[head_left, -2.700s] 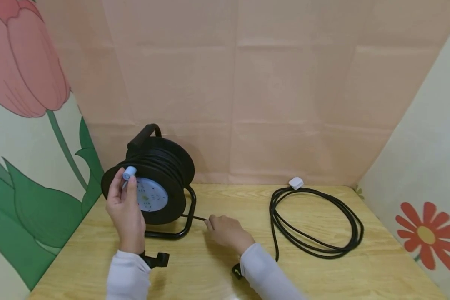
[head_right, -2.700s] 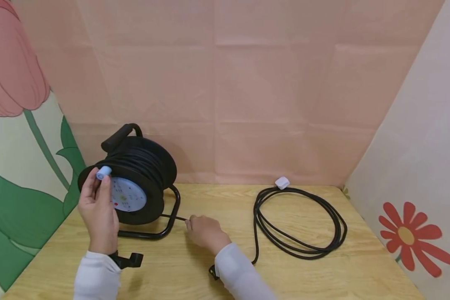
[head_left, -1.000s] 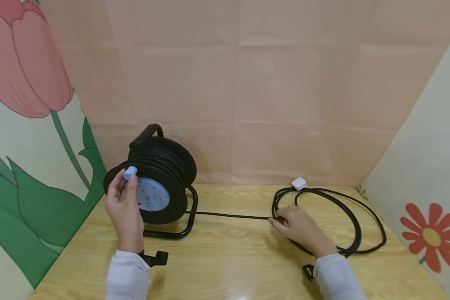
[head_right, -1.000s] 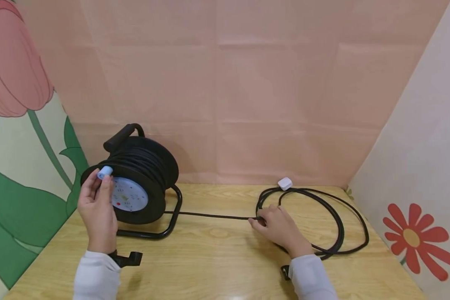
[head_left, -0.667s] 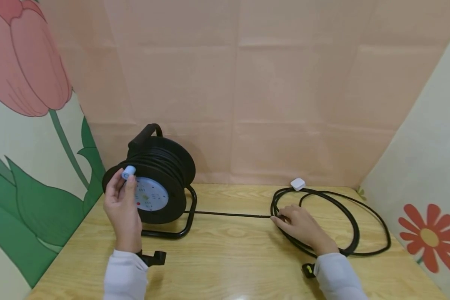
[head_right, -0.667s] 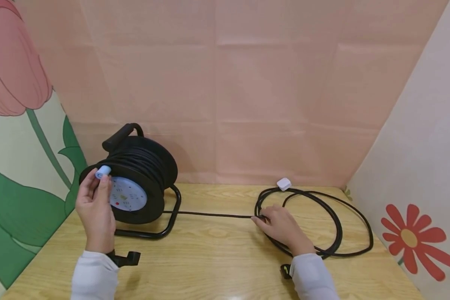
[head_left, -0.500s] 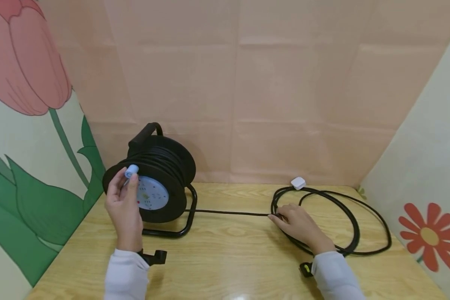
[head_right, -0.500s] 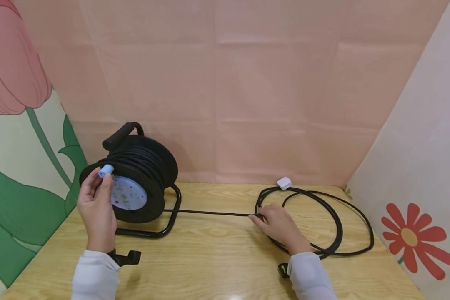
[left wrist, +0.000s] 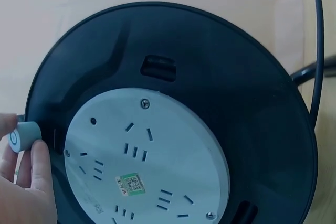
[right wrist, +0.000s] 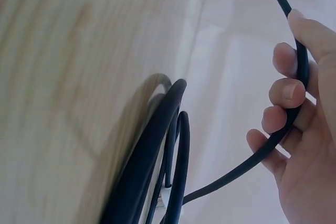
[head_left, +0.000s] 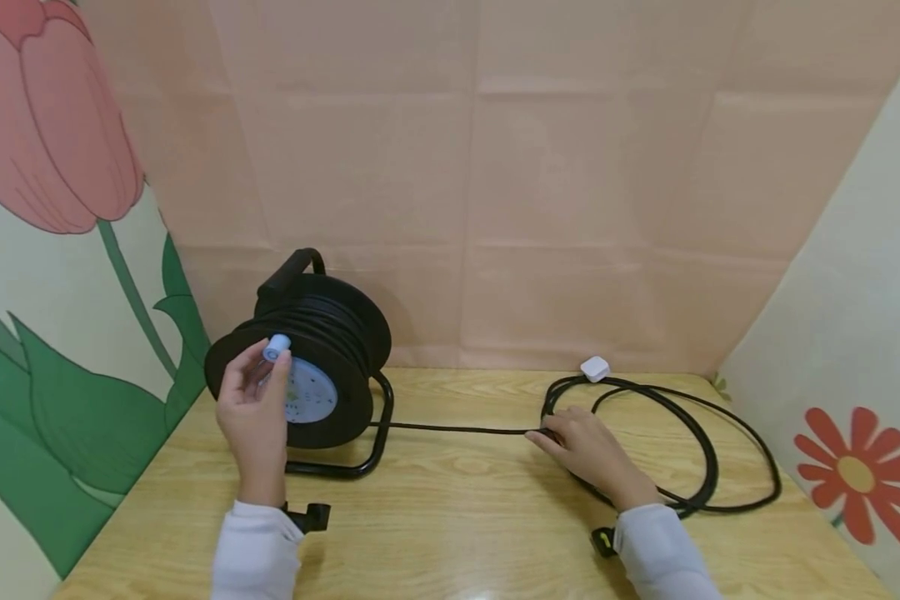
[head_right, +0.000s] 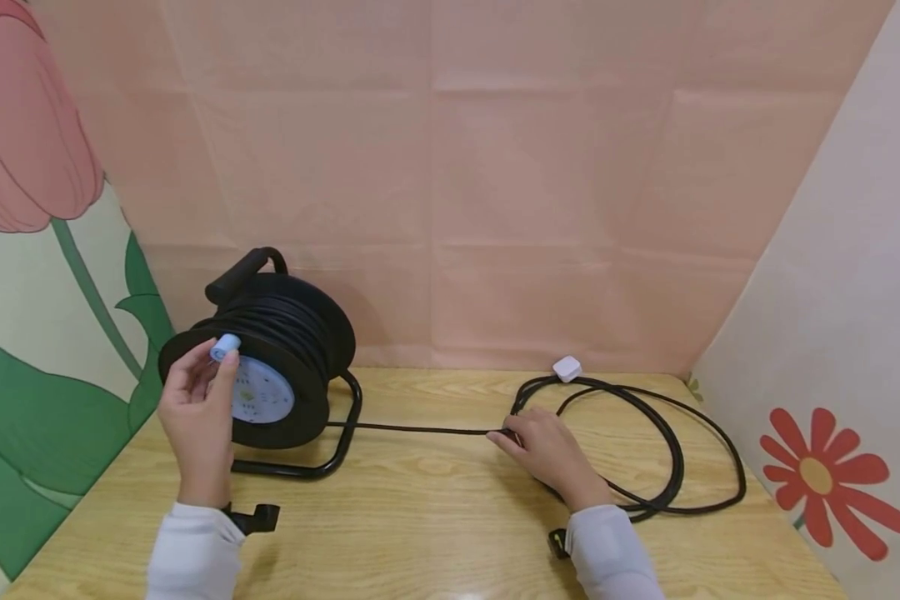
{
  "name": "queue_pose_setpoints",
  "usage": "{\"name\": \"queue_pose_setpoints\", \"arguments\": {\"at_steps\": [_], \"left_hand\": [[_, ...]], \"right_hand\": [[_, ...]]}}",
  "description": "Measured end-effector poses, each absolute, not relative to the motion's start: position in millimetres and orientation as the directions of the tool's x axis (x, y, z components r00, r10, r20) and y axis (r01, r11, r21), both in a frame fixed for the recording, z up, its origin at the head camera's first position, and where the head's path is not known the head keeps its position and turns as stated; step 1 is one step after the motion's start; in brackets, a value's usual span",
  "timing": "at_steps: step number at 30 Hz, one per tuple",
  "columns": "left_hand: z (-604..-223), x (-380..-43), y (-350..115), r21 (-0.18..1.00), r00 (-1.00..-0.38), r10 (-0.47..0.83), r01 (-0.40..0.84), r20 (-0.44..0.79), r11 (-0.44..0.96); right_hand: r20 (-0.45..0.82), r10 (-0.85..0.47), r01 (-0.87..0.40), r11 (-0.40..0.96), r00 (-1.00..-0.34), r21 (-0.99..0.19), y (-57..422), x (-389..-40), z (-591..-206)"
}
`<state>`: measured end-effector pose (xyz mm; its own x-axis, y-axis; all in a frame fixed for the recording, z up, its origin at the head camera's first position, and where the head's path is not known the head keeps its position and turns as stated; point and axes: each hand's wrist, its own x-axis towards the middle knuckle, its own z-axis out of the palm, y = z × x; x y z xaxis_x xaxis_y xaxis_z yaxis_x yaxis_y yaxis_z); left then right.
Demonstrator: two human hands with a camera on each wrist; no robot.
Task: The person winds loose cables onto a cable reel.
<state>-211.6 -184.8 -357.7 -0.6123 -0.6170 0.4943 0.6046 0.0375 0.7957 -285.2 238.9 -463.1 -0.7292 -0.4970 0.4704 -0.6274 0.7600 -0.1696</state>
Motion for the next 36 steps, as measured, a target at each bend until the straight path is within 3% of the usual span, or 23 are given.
{"name": "queue_pose_setpoints", "arguments": {"at_steps": [14, 23, 30, 36], "left_hand": [[-358, -214, -177, 0.757, -0.572, -0.508, 0.569, 0.644, 0.320], [-357, -209, -176, 0.568, -0.479, -0.326, 0.551, 0.815, 0.611], [-355, -207, -175, 0.498, -0.474, -0.252, 0.516, 0.844, 0.696], [-353, -206, -174, 0.444, -0.463, -0.203, 0.504, 0.863, 0.741]], "right_hand": [[0.493, -0.505, -0.654, 0.733, -0.709, -0.190, 215, -287, -459], [0.500, -0.495, -0.650, 0.734, -0.711, -0.198, 202, -291, -453], [0.554, -0.527, -0.705, 0.689, -0.645, -0.165, 197, -292, -449], [0.531, -0.533, -0.704, 0.686, -0.658, -0.184, 197, -294, -452]]}}
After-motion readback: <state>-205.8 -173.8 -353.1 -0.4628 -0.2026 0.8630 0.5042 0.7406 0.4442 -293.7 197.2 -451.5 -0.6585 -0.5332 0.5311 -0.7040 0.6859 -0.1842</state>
